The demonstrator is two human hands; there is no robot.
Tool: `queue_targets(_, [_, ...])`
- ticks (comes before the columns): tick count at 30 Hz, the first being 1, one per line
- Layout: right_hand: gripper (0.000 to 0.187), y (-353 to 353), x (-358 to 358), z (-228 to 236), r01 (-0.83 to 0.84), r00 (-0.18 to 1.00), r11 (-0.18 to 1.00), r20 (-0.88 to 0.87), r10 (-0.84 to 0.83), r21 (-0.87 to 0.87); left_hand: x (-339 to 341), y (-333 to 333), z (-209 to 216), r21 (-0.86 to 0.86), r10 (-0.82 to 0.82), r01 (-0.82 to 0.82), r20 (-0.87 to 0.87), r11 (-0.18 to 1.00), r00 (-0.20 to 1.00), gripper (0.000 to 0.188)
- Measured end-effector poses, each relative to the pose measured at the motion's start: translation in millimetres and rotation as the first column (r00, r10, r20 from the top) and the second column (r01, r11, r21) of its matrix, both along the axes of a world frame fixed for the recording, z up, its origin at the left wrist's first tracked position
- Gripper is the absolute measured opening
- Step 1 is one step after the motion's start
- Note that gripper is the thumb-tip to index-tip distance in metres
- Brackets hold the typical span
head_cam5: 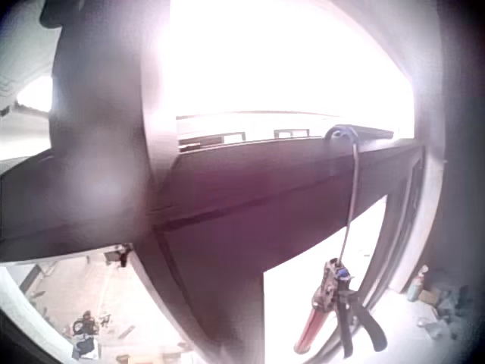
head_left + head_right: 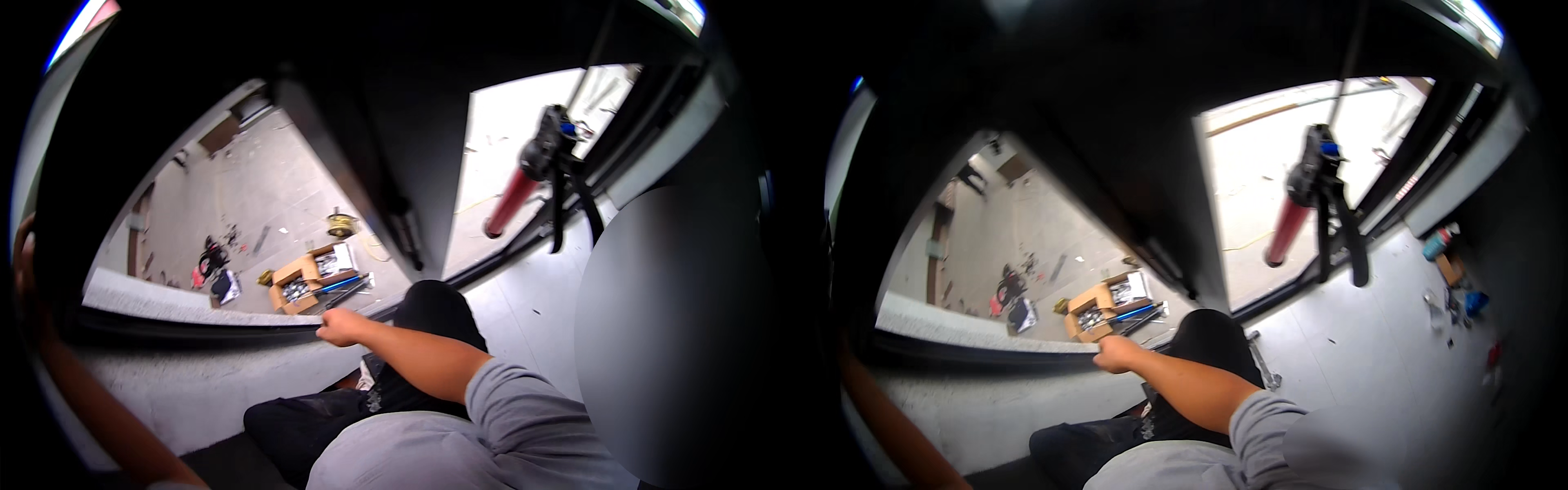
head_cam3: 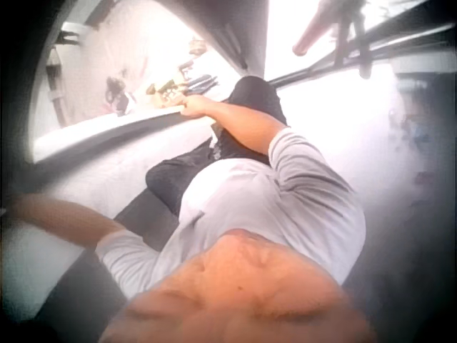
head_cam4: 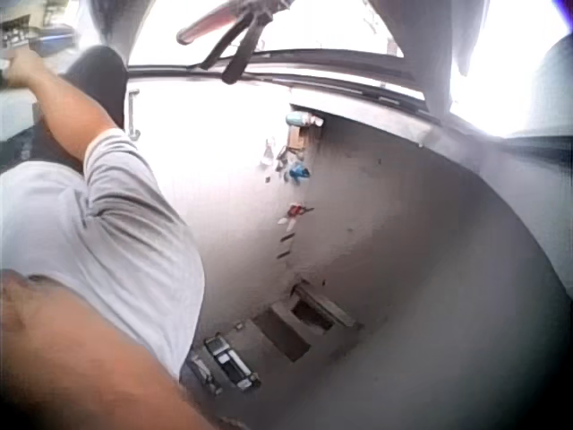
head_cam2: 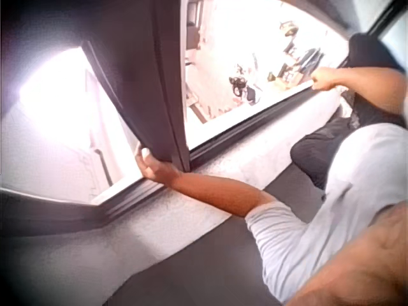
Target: The person sits on the floor and handles small hardware parts from plastic bags. They then climb a ladder and fit a large black window frame into a wall opening, adjusting its position and securing it.
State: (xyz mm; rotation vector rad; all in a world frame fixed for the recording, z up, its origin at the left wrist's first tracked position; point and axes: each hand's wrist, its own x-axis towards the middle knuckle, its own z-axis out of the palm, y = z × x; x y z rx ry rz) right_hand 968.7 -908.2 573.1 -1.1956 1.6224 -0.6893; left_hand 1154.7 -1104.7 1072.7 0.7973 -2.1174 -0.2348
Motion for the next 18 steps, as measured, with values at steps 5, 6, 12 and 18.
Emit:
queue_targets(5, [0.039, 8.6, -14.5, -4.6, -0.034, 0.999, 0.999, -0.005, 0.034, 0.036, 9.1, 2.7, -8.1, -0.070, 0.081, -0.070, 0.178, 0.995, 0.981, 0.042])
queue_targets(6, [0.039, 9.5, -13.9, -1.7, -0.047, 0.999, 0.998, -0.019, 0.048, 0.034, 5.1, 11.9, -8.0, -0.079, 0.100, -0.089, 0.160, 0.993, 0.982, 0.041])
queue_targets(12, [0.039, 11.4, -10.2, -6.9, -0.060, 0.998, 0.998, 0.003, 0.060, 0.003, -3.4, 37.5, -10.0, -0.058, 0.108, -0.101, 0.129, 0.993, 0.986, 0.037])
queue_targets(18, [0.038, 14.9, -14.4, 0.1, -0.046, 0.999, 0.999, 0.002, 0.046, 0.006, -6.6, 35.5, -11.9, -0.091, 0.087, -0.076, 0.124, 0.993, 0.988, 0.037])
